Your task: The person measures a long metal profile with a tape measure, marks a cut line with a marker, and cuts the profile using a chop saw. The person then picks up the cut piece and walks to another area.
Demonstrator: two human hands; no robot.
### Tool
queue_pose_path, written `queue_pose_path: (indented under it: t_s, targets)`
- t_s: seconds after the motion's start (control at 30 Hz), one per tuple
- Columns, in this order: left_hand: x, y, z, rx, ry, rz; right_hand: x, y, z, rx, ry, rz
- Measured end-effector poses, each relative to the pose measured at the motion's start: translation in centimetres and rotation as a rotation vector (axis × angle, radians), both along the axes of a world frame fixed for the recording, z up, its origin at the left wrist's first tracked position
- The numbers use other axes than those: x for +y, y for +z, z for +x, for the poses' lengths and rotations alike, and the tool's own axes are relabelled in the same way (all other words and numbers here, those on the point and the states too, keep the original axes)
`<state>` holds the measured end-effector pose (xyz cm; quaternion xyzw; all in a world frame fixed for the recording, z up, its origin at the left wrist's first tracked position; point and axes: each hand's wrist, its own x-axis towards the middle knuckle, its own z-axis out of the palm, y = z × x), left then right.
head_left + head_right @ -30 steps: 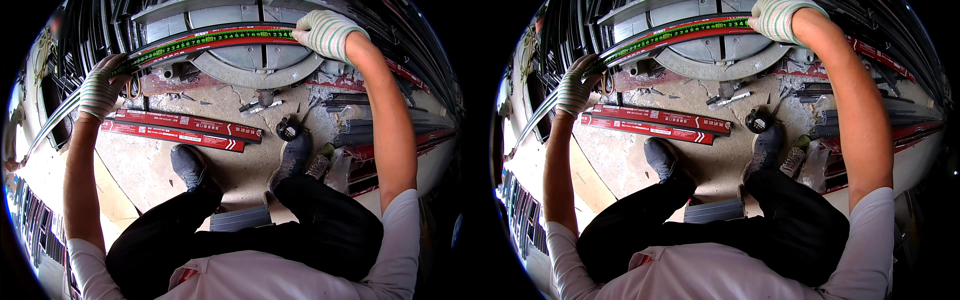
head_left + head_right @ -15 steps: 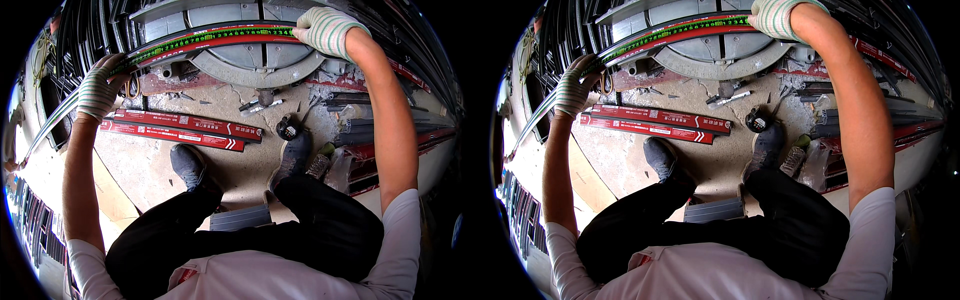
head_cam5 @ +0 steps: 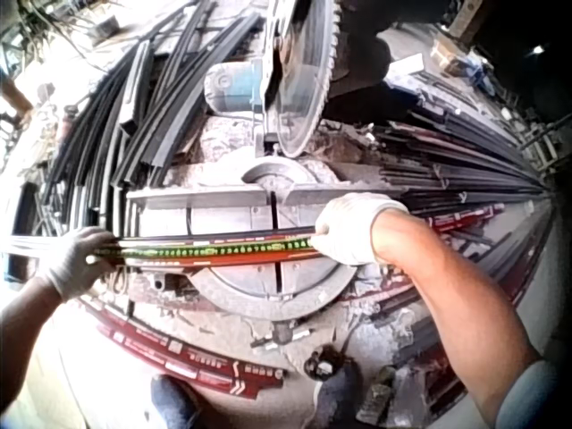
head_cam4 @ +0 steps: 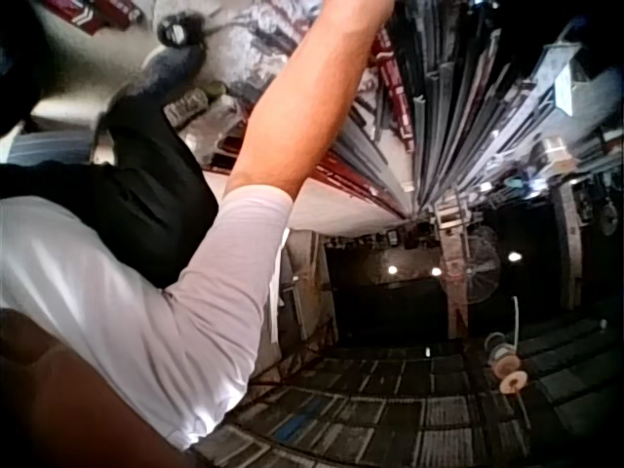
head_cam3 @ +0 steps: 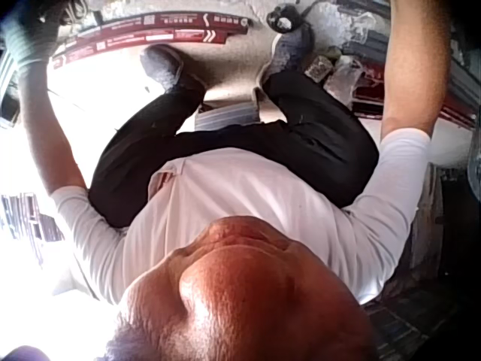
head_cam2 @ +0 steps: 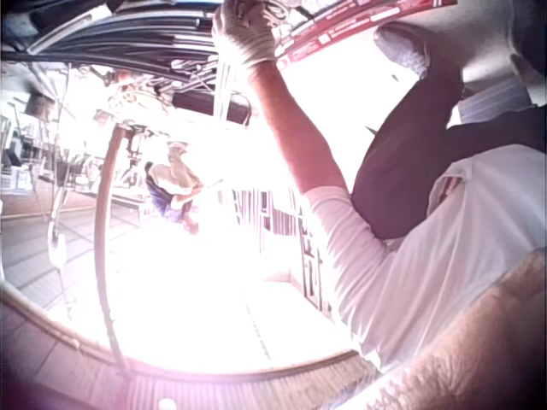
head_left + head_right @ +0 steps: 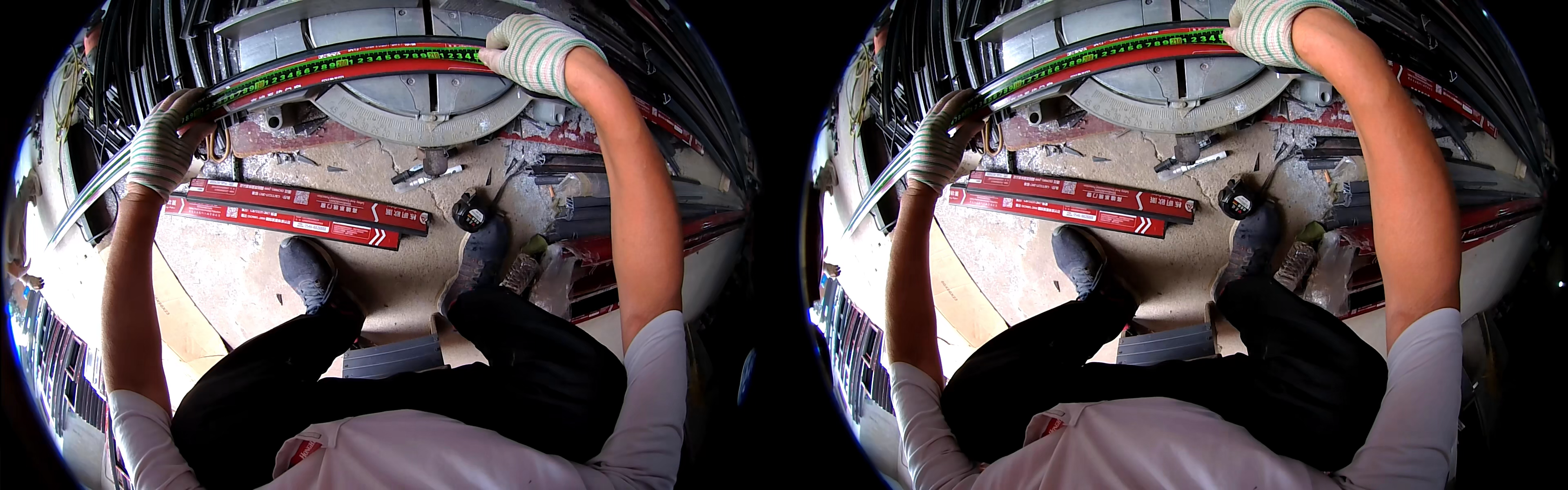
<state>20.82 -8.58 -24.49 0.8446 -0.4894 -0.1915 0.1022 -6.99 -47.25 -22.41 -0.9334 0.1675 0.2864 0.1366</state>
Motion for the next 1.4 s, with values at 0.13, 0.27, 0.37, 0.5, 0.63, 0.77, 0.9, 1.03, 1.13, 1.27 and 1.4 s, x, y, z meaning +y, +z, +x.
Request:
queue_pose_path:
  t_s: [0.13, 0.27, 0.37, 0.5, 0.63, 0.77, 0.9, 1.03, 1.13, 1.27, 1.4]
  targets:
    - [0.2, -0.2, 0.1, 0.013, 0.018, 0.004, 0.1, 0.1, 0.1, 0.002, 0.002, -0.014]
    - [0.1, -0.1, 0.0, 0.046, 0.055, 0.010, 0.2, -0.2, 0.0, -0.007, -0.003, -0.008]
    - [0.1, -0.1, 0.0, 0.052, 0.065, 0.001, 0.2, -0.1, 0.0, -0.010, -0.001, -0.020]
    - [-0.2, 0.1, -0.2, 0.047, 0.060, 0.005, 0.3, -0.3, -0.1, -0.016, -0.008, -0.022]
    - [-0.2, 0.1, -0.3, 0.038, 0.047, 0.007, 0.3, 0.0, -0.2, 0.001, -0.030, -0.016]
    - [-0.2, -0.1, -0.2, 0.037, 0.049, 0.035, -0.1, -0.1, -0.1, 0.036, -0.029, 0.000]
    - [0.9, -1.3, 0.5, -0.003, -0.051, -0.111, -0.6, -1.1, 0.0, -0.115, 0.107, -0.027]
    - [-0.5, 2.3, -0.1, -0.060, -0.014, 0.088, -0.1, 0.5, 0.0, -0.055, -0.022, -0.048]
    - [-0.6, 1.4, 1.0, -0.219, -0.095, 0.119, -0.8, -1.7, -0.9, -0.098, -0.058, -0.081]
    - [-0.1, 1.1, 0.7, -0.205, -0.078, 0.167, 0.5, -0.4, -0.8, -0.120, -0.087, -0.081]
    - [1.1, 0.9, 0.1, -0.219, -0.047, 0.200, 2.2, 1.6, 0.3, -0.064, -0.083, -0.071]
